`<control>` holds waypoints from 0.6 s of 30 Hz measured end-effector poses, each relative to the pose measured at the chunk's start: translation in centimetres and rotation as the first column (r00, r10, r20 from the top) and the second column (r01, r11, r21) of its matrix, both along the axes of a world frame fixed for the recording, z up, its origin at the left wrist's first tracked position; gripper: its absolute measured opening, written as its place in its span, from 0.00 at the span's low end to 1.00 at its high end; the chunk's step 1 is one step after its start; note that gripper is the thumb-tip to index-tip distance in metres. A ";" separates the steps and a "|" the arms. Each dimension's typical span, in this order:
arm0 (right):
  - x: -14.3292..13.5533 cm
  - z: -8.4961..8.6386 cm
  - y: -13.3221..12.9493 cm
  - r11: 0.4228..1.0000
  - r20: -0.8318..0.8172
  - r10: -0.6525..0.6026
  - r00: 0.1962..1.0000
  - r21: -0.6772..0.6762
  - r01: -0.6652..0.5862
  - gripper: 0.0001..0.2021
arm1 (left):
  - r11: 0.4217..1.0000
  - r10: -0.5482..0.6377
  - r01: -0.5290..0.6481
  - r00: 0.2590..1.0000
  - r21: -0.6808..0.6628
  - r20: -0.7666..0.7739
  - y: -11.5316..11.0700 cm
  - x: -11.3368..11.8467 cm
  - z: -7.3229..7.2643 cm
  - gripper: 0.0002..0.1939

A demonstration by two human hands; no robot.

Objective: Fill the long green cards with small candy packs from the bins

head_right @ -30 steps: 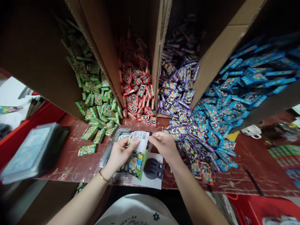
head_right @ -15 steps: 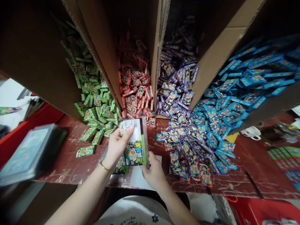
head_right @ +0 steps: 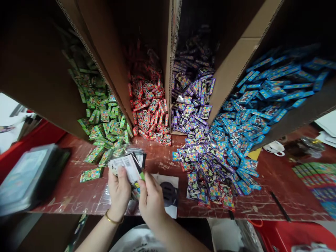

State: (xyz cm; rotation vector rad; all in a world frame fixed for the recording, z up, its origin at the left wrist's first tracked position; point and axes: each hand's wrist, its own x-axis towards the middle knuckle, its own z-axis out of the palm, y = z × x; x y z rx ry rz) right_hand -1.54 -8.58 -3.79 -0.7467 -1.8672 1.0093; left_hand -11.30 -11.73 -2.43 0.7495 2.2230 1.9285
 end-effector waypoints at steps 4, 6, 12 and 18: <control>0.5 -0.6 0.3 0.992 0.047 0.100 0.994 -0.088 -0.095 0.13 | 0.995 0.077 -0.071 0.994 -0.075 0.081 0.0 -0.9 -1.2 0.28; 1.5 -1.3 0.9 0.987 0.129 0.146 0.981 -0.080 -0.137 0.13 | 0.995 0.070 -0.069 0.997 -0.070 0.013 0.0 -1.8 -1.4 0.26; 5.0 -0.8 3.6 0.962 0.366 0.163 0.916 0.147 -0.230 0.11 | 0.945 -0.327 0.259 0.781 -0.200 -0.532 -2.2 -5.6 0.9 0.30; 6.0 2.8 5.1 0.898 0.476 0.391 0.788 -0.011 -0.439 0.10 | 0.309 -0.810 0.906 0.411 -0.291 0.419 -3.3 -7.2 4.7 0.14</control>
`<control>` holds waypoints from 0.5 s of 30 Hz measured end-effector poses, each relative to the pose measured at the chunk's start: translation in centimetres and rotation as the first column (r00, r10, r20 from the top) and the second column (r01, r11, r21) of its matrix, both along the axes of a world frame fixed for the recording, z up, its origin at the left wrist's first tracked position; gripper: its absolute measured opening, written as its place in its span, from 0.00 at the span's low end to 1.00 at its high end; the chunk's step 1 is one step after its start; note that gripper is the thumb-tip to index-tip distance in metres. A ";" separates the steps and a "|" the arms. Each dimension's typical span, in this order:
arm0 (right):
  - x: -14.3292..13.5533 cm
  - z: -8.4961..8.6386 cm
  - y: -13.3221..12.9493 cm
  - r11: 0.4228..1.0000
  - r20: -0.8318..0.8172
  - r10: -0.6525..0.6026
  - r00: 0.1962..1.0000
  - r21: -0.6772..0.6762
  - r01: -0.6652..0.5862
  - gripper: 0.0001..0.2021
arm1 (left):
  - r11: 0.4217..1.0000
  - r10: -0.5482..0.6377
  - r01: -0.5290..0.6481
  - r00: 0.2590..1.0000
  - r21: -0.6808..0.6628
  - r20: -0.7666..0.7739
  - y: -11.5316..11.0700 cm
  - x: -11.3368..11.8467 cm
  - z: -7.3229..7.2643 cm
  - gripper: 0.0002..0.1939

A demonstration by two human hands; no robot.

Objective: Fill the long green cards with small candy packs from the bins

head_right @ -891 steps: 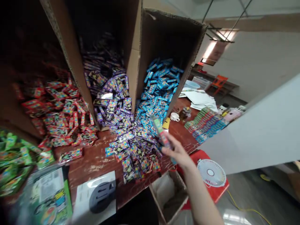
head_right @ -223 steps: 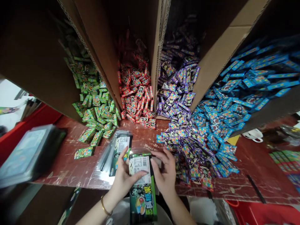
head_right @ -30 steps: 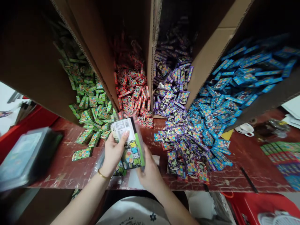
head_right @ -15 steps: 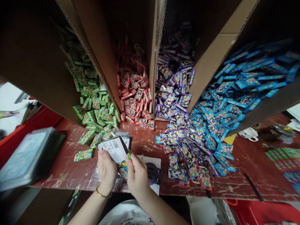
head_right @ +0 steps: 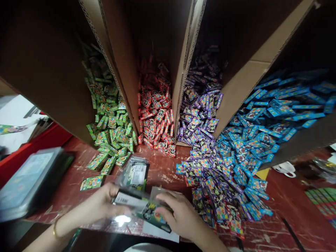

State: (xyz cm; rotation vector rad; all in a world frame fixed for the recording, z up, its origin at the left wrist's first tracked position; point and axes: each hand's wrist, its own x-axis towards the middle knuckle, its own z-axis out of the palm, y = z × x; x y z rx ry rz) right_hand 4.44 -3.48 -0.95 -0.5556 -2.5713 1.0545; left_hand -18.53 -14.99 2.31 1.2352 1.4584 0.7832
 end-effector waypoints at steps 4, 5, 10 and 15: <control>0.0 0.6 0.0 0.976 0.045 0.092 0.995 -0.200 -0.081 0.10 | 0.996 -0.016 0.036 0.971 -0.081 0.237 -0.7 0.6 -0.9 0.17; -0.1 0.5 0.3 0.959 0.033 0.114 0.993 -0.266 -0.102 0.10 | 0.995 0.048 -0.023 0.958 -0.093 0.282 -1.2 0.5 -1.5 0.17; -4.9 -2.6 4.1 0.862 -0.155 -0.030 0.988 -0.505 -0.053 0.12 | 0.805 0.593 -0.573 0.778 -0.153 0.208 -6.1 -1.8 -3.1 0.16; -19.5 -5.9 5.8 0.890 -0.159 -0.329 0.931 -0.380 0.250 0.15 | 0.470 0.879 -0.870 0.446 -0.147 0.170 -10.1 -2.1 -4.1 0.19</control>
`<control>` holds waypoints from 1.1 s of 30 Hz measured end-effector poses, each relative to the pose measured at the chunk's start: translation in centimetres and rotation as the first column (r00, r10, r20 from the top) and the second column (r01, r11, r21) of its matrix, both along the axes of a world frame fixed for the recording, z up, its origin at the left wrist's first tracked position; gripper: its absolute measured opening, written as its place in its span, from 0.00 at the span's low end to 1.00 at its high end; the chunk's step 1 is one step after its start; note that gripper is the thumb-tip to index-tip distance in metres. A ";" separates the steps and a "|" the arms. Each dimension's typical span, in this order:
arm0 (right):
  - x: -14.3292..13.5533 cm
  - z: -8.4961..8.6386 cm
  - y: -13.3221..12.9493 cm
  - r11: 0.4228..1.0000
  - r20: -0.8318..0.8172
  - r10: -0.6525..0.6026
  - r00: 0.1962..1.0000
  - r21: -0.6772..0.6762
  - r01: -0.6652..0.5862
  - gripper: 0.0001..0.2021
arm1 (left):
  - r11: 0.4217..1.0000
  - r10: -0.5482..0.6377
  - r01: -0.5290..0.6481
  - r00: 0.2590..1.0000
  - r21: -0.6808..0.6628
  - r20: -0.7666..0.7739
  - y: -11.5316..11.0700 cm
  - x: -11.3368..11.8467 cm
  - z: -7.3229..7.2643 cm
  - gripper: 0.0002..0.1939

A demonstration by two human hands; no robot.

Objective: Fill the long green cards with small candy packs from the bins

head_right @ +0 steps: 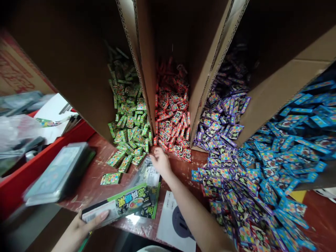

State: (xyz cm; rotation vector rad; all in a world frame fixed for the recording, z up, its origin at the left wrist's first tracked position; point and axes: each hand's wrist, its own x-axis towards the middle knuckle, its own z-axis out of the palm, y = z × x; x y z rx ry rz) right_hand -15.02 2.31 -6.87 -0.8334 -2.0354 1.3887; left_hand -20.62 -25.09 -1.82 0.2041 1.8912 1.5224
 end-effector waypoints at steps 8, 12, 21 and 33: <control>-3.0 -0.2 0.8 0.995 0.045 -0.035 0.998 -0.092 0.039 0.32 | 0.960 0.254 -0.250 0.967 0.125 -0.015 0.7 -1.1 -2.7 0.21; 5.8 0.5 0.8 0.899 -0.200 0.025 0.979 -0.425 -0.110 0.27 | 0.970 0.213 -0.222 0.973 0.103 0.086 3.0 -2.7 -3.9 0.18; 17.5 2.5 -0.9 0.820 -0.284 -0.326 0.901 -0.559 0.121 0.10 | 0.974 -0.051 0.006 0.979 0.226 0.198 9.3 1.5 -3.2 0.15; 18.3 3.9 0.9 0.965 -0.309 -0.263 0.914 -0.072 0.254 0.23 | 0.964 -0.194 0.157 0.968 0.215 0.161 10.9 4.6 -1.7 0.15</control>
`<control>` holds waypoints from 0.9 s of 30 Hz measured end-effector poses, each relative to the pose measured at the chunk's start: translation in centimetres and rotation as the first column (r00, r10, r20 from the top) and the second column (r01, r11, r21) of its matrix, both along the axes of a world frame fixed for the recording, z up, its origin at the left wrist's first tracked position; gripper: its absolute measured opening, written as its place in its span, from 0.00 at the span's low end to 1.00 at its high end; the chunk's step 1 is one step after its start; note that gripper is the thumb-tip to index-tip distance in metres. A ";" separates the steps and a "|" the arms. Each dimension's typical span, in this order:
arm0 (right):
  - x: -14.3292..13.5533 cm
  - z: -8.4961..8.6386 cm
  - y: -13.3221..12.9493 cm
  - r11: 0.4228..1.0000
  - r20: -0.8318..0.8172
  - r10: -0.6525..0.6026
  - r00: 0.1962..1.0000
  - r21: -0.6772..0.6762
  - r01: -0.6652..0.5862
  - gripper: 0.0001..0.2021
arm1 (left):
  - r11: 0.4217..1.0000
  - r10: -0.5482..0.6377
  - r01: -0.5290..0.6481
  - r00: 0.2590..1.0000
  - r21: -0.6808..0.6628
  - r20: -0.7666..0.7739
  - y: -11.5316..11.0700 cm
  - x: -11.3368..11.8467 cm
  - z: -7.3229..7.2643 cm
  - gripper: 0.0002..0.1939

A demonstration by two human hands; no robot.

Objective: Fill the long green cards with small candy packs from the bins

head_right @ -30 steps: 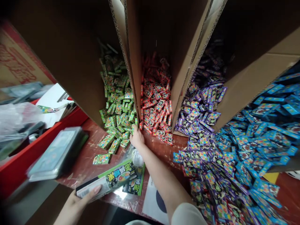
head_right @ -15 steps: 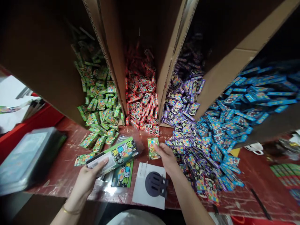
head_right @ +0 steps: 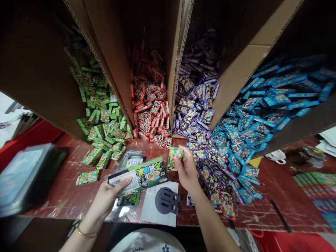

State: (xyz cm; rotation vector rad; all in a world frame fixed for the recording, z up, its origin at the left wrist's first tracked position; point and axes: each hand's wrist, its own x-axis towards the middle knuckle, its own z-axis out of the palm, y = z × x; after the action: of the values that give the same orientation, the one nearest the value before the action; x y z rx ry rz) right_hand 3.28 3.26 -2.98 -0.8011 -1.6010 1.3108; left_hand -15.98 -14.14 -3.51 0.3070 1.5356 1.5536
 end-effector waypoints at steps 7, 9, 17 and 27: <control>2.3 0.3 -0.2 0.980 0.261 0.163 0.951 0.066 -0.186 0.09 | 0.999 0.041 -0.041 0.998 0.011 -0.051 0.6 0.5 -0.2 0.15; 2.6 0.4 0.1 0.977 0.296 0.177 0.938 0.066 -0.205 0.10 | 1.000 0.023 -0.023 0.997 -0.003 -0.071 0.8 0.7 -0.6 0.15; 1.2 -0.3 -0.1 0.970 0.295 0.197 0.935 0.083 -0.230 0.08 | 0.998 0.010 -0.015 0.997 -0.068 -0.082 0.6 1.1 -0.5 0.19; -3.6 -2.3 1.1 0.956 0.448 0.258 0.856 0.012 -0.294 0.16 | 0.988 0.136 -0.137 0.991 -0.069 -0.019 0.0 -1.5 -0.5 0.21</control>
State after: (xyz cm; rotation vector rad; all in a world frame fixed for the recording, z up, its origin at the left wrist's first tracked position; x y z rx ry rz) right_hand -0.27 4.37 -5.32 -0.8875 -2.1862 1.3115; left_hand -17.46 -14.16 -3.99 0.1767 1.6472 1.6015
